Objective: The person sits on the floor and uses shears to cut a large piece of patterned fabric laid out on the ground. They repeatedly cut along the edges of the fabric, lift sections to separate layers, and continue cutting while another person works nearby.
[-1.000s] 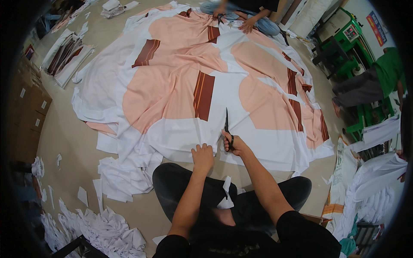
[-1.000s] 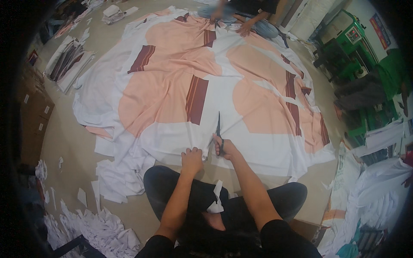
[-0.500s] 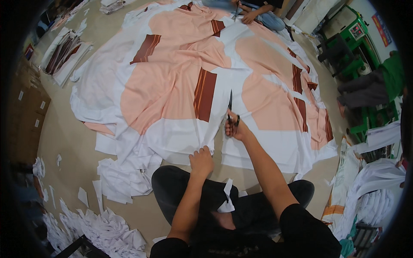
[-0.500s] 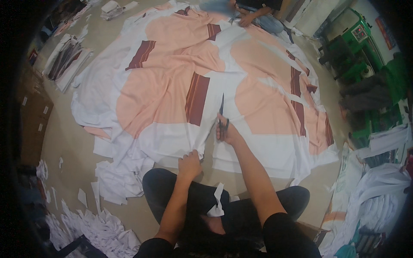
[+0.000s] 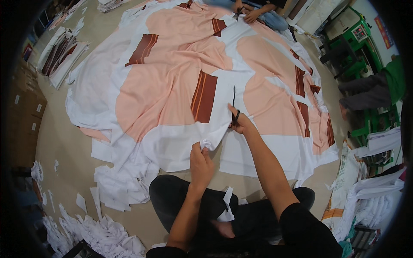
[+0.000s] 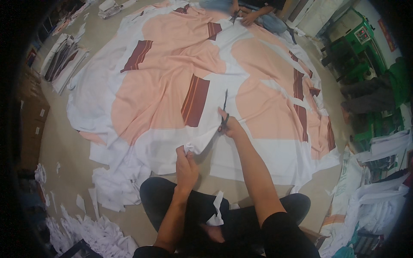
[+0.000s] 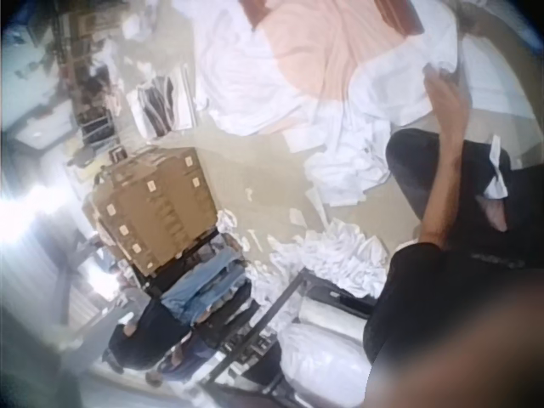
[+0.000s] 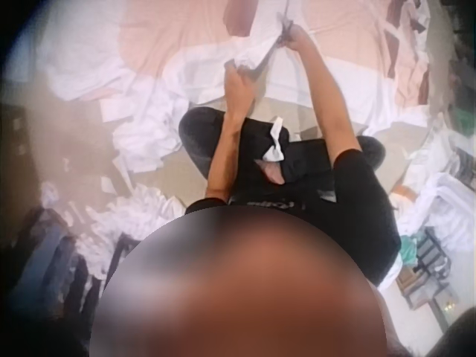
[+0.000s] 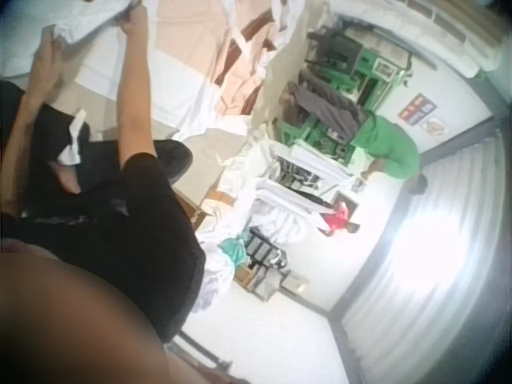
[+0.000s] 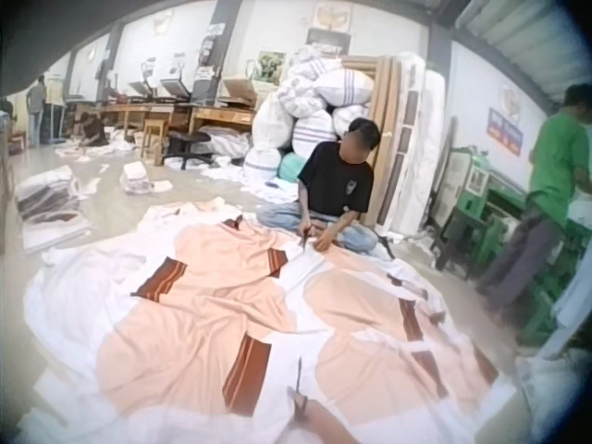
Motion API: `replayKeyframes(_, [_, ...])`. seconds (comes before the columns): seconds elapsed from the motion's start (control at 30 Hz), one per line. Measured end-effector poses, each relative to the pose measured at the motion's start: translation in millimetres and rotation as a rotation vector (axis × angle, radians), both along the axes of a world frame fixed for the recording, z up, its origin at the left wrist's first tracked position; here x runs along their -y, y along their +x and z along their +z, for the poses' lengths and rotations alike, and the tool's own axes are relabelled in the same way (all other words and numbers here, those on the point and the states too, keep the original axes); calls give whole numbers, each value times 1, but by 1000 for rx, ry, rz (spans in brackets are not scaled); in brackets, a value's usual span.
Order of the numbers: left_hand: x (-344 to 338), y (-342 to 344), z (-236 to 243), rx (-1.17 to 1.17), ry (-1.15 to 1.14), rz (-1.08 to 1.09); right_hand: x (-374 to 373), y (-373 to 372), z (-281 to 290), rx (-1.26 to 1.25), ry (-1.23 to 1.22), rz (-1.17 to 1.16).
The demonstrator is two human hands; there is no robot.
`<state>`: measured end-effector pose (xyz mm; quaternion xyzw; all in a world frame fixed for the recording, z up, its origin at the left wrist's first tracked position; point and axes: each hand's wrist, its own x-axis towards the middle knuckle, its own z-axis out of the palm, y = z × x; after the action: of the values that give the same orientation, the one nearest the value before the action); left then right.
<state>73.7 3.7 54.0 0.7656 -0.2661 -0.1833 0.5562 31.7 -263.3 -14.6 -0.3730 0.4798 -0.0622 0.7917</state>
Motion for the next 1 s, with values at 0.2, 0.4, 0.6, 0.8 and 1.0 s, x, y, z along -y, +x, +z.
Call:
replayKeyframes(0.2, [-6,3,6,87,90,1,10,-2,5,-7,68,-35])
replayKeyframes(0.4, [-8,8,20,92,189,-79,15,2,12,-107,-55,156])
replayKeyframes(0.6, [-23,13,21,98,319,-215,0,1,15,58,89,83])
replayKeyframes(0.8, [-31,18,25,193,529,-303,-12,13,23,-18,44,-23])
replayKeyframes(1.0, [-33,26,43,473,-17,-309,-26,27,32,106,-31,-82])
